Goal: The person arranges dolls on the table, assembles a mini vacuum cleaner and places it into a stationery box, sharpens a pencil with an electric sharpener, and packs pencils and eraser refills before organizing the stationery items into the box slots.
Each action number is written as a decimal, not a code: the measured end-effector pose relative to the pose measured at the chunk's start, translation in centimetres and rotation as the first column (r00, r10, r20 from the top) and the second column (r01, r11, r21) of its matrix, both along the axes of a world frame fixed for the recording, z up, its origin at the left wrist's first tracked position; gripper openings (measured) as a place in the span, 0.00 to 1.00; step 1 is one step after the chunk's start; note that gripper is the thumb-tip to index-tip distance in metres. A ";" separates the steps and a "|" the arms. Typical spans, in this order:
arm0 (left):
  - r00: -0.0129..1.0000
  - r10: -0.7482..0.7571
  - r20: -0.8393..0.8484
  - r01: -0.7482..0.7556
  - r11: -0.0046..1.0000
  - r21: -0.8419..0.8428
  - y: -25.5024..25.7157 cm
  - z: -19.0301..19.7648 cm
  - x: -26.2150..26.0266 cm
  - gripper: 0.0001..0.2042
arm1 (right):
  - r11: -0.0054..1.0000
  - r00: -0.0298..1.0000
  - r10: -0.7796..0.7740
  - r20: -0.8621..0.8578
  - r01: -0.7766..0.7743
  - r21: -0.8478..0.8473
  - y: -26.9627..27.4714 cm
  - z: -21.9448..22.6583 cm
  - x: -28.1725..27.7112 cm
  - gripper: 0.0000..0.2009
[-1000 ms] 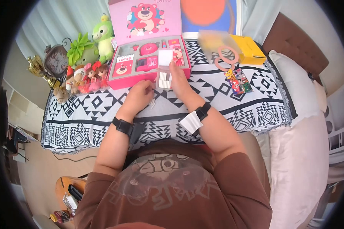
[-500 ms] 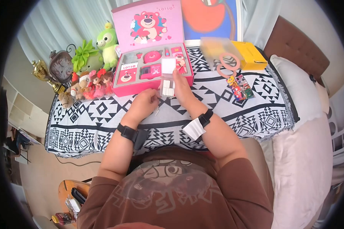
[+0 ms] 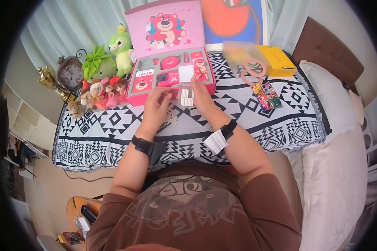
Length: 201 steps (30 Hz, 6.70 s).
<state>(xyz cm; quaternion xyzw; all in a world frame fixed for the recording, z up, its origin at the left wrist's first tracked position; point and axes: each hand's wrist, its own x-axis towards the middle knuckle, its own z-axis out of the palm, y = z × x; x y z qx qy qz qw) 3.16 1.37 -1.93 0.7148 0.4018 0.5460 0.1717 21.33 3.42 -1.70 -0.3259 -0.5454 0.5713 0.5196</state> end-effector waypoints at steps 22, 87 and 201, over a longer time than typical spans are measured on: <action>0.992 -0.121 0.033 0.124 0.984 -0.126 -1.1 0.4 0.3 0.05 | 0.996 0.990 0.085 0.110 -0.087 0.009 0.2 -0.9 -0.8 0.29; 0.892 -0.089 -0.443 -0.010 0.976 -0.216 -0.1 -1.3 -0.7 0.08 | 0.999 0.994 -0.049 -0.100 0.050 0.015 0.2 -0.2 0.0 0.29; 0.996 -0.008 -0.089 0.008 1.000 -0.002 -1.1 0.7 0.5 0.06 | 1.000 1.000 0.004 0.014 -0.004 -0.010 0.5 -0.6 -0.5 0.29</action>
